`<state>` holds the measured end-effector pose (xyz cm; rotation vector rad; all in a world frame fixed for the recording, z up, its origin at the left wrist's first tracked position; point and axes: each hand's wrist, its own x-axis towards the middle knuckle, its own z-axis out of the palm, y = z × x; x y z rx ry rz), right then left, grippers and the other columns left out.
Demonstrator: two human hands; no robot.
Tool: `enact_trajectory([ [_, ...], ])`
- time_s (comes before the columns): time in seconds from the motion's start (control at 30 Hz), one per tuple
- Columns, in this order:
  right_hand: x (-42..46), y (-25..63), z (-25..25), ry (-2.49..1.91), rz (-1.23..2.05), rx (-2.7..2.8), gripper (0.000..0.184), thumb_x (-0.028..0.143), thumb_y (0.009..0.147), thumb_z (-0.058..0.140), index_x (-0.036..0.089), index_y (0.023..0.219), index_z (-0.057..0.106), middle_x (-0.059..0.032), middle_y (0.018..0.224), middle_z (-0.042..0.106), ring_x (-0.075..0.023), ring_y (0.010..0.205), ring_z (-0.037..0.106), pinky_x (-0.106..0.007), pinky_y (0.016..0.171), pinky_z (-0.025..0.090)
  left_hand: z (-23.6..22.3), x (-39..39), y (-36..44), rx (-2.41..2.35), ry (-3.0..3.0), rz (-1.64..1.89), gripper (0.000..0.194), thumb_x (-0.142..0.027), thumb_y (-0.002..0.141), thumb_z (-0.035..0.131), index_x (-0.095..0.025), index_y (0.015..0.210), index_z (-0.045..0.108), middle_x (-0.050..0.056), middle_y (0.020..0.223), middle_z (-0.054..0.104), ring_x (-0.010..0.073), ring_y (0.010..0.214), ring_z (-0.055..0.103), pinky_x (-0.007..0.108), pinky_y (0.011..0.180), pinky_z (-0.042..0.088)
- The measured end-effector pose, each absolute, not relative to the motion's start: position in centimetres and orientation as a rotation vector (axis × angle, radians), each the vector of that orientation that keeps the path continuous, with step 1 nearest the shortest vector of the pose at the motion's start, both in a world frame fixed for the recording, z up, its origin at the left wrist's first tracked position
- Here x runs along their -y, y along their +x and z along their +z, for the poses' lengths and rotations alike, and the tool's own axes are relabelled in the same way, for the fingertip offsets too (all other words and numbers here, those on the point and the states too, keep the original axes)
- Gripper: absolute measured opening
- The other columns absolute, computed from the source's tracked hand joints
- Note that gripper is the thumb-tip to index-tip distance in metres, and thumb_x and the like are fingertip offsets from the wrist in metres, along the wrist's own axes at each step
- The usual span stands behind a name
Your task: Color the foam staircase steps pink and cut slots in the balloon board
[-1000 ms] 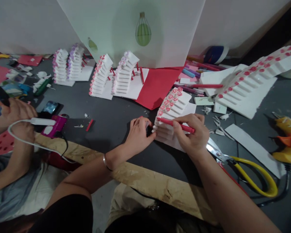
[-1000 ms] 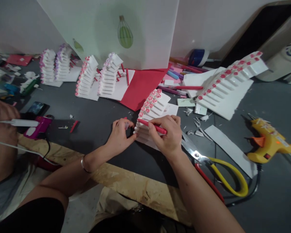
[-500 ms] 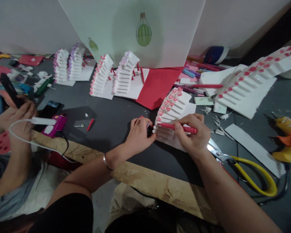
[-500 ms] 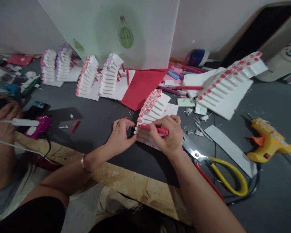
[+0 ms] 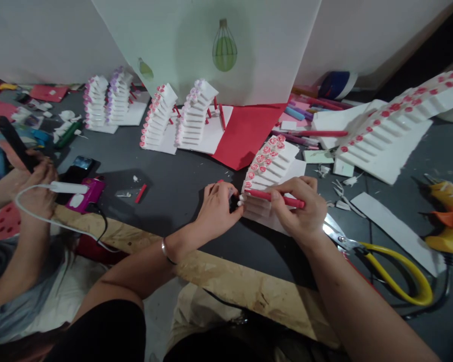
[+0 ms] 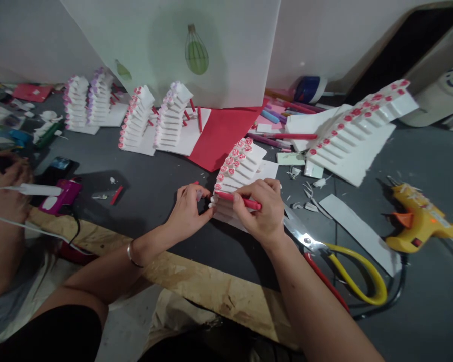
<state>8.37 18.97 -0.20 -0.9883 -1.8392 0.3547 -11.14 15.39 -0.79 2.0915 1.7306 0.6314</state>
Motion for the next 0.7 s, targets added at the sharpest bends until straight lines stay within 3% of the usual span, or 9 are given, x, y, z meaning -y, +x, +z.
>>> enact_trajectory([
  [0.7, -18.89, 8.23, -0.12, -0.98, 0.389, 1.838, 0.015, 0.019, 0.086, 0.06, 0.023, 0.071, 0.058, 0.005, 0.063, 0.065, -0.0129, 0.057, 0.057, -0.037, 0.077, 0.039, -0.75, -15.37, -11.11, -1.733, 2.093, 0.647, 0.03, -0.02, 0.079, 0.062, -0.024, 0.098, 0.039, 0.005, 0.102, 0.064, 0.0245, 0.105, 0.059, 0.048, 0.1, 0.038],
])
